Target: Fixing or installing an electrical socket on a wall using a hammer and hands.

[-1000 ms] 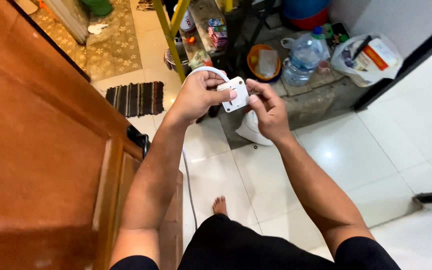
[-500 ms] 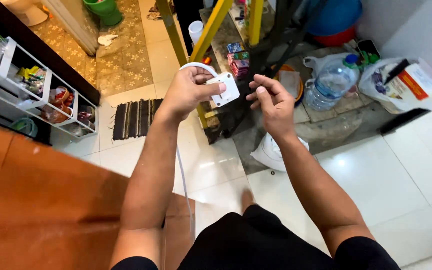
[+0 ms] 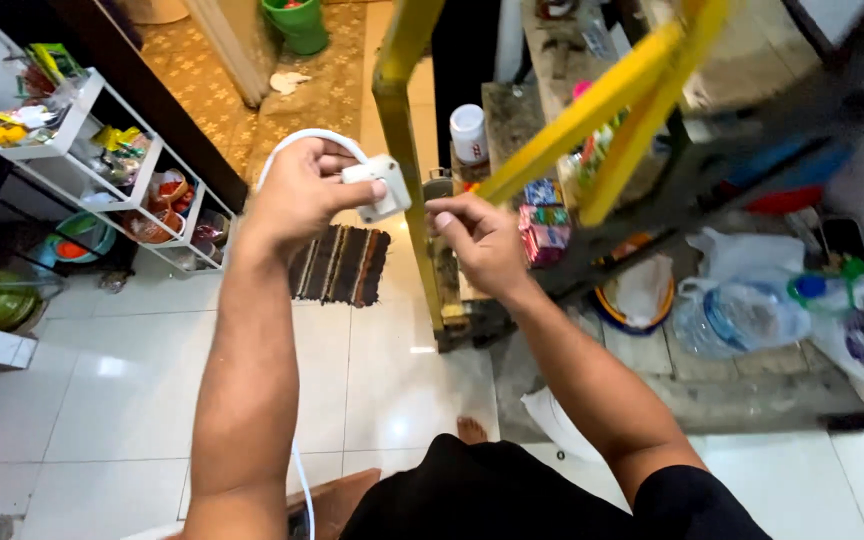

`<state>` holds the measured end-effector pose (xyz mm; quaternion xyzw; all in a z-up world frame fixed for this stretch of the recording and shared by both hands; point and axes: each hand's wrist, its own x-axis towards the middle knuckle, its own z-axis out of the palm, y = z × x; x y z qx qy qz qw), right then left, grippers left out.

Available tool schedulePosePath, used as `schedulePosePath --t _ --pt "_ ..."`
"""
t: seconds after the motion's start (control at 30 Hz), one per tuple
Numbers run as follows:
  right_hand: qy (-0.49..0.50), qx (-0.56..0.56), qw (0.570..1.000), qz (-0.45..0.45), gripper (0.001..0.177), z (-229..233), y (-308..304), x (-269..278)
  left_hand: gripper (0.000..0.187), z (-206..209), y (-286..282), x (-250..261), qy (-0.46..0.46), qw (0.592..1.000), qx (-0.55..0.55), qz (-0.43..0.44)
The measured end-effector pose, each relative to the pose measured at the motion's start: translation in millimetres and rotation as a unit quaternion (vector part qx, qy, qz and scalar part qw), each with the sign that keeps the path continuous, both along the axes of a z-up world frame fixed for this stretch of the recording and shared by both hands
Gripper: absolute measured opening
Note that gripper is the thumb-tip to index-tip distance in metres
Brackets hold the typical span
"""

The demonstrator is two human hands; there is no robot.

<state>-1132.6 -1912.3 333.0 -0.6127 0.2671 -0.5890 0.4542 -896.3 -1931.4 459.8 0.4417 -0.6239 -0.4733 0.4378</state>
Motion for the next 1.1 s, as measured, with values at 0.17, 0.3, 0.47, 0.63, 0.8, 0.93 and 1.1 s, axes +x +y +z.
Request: schedulePosePath --t 0.17,0.3,0.47,0.63,0.8,0.93,1.1 --pt "0.098 -0.033 0.994 0.035 0.019 10 -38 32 0.043 -5 -53 35 0.086 0.995 0.041 0.002" --pt "0.165 -0.096 0.981 0.023 0.036 19 -53 62 0.042 -21 -99 51 0.036 0.997 0.062 0.017" --pt "0.183 -0.085 0.979 -0.027 0.045 3 -81 102 0.043 -43 -179 71 0.035 0.998 0.030 -0.052" --pt "0.194 -0.096 0.968 -0.124 0.051 9 -117 151 0.043 -38 -254 89 0.013 0.997 0.011 -0.069" --pt "0.146 -0.034 0.961 -0.231 0.050 -6 -183 199 0.041 -37 -313 114 0.030 0.993 0.000 -0.114" --pt "0.100 0.008 0.962 -0.254 0.049 4 -227 220 0.042 -27 -346 129 0.028 0.989 0.009 -0.142" --pt "0.102 0.010 0.943 -0.316 0.050 7 -285 225 0.042 -21 -392 133 0.027 0.986 0.009 -0.166"
